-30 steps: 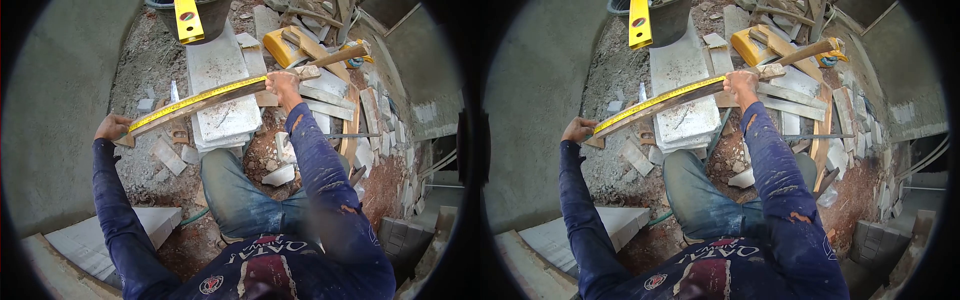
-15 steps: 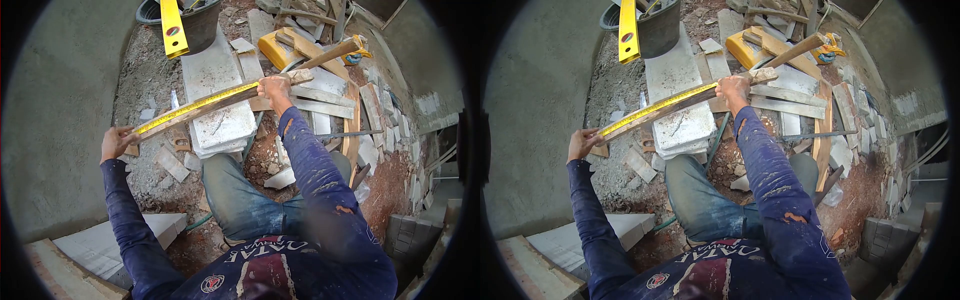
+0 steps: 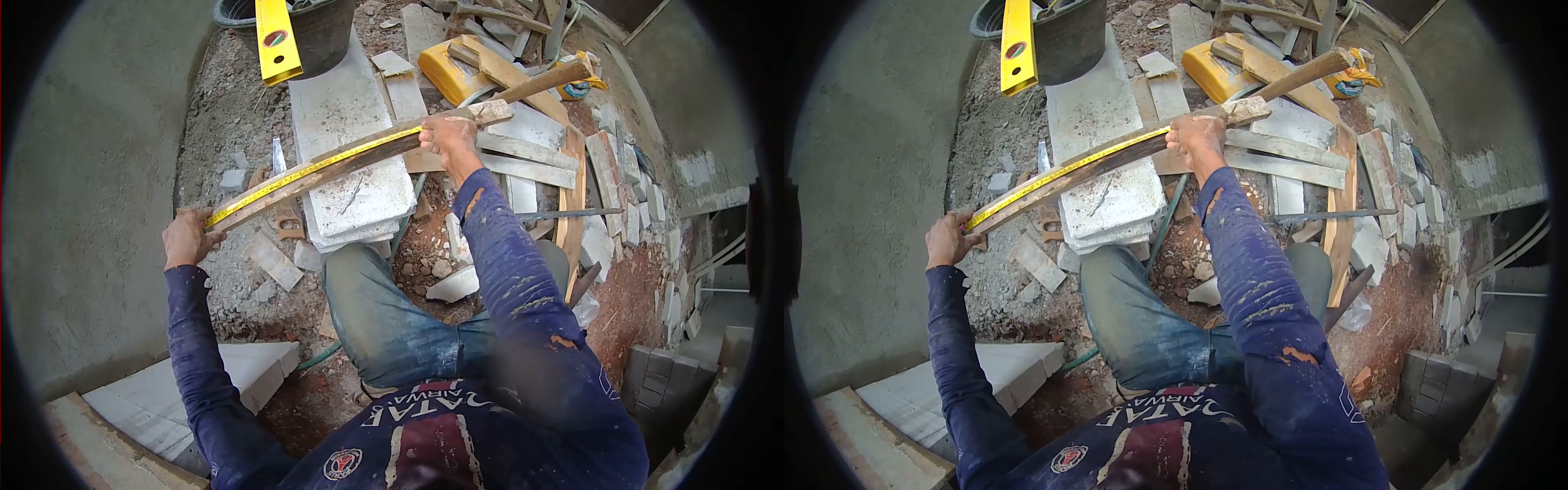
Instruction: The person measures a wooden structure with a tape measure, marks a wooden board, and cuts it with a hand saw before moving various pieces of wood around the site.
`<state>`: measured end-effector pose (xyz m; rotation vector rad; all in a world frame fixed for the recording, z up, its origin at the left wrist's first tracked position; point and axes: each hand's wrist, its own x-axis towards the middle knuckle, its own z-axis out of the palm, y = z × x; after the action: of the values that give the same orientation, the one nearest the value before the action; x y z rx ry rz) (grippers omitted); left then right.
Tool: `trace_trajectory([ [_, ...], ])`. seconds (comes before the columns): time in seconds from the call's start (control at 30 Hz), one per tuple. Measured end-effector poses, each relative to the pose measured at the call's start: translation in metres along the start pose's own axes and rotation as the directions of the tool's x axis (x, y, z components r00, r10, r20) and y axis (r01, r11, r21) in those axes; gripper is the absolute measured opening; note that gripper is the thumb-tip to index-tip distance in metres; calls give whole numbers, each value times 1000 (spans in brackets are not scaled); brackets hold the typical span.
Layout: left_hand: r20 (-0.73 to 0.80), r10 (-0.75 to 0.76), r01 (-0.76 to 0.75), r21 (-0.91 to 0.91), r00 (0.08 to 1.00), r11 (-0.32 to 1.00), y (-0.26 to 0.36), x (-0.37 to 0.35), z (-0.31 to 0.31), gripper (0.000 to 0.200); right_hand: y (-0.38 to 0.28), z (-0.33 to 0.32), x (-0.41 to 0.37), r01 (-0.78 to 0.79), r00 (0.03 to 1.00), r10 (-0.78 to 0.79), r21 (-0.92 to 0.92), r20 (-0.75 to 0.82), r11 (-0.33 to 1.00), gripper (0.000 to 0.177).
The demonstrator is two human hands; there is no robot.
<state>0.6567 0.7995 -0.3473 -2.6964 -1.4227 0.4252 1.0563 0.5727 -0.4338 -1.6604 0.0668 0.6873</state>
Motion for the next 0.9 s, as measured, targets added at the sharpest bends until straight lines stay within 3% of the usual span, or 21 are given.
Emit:
trace_trajectory([
  [0.07, 50, -7, 6, 8, 999, 1000, 5, -2, -8, 59, -2, -2, -11, 56, 996, -53, 44, -69, 997, 14],
  [0.2, 13, -44, 44, -14, 999, 999, -5, -1, 6, 66, 10, -5, -2, 86, 996, -83, 127, -31, 988, 15],
  [0.27, -86, 12, -22, -115, 996, 993, -12, -6, 16, 86, 20, -13, -21, 178, 977, -198, 215, 74, 960, 15],
  [0.3, -92, -1, -15, -179, 996, 984, -13, -9, 18, 109, 19, -16, -38, 195, 975, -212, 202, 68, 960, 16],
  [0.43, -196, -63, -8, -345, 979, 939, 0, -47, 6, 128, 41, -28, -81, 156, 972, -208, 373, 105, 915, 18],
  [0.47, -196, -54, -16, -338, 979, 941, 6, -60, 2, 128, 44, -32, -93, 154, 974, -205, 380, 97, 912, 18],
  [0.53, -276, -6, -149, -536, 961, 831, 25, -86, -3, 127, 45, -34, -122, 77, 981, -131, 333, 144, 940, 19],
  [0.63, -244, 78, -204, -548, 967, 812, 74, -119, -9, 125, 60, -29, -156, 70, 949, -168, 344, 266, 936, 20],
  [0.67, -362, 183, -349, -475, 914, 808, 93, -127, -10, 120, 66, -29, -164, 34, 931, -174, 398, 322, 917, 21],
  [0.8, -327, 244, -379, -457, 913, 805, 164, -142, -3, 114, 71, -35, -190, -15, 870, -163, 355, 466, 935, 19],
  [0.87, -370, 265, -423, -457, 890, 782, 191, -146, 8, 115, 80, -50, -192, 25, 807, -146, 213, 572, 977, 22],
  [0.9, -348, 254, -418, -565, 902, 712, 206, -147, 10, 114, 90, -58, -193, 90, 780, -180, 178, 599, 980, 26],
])
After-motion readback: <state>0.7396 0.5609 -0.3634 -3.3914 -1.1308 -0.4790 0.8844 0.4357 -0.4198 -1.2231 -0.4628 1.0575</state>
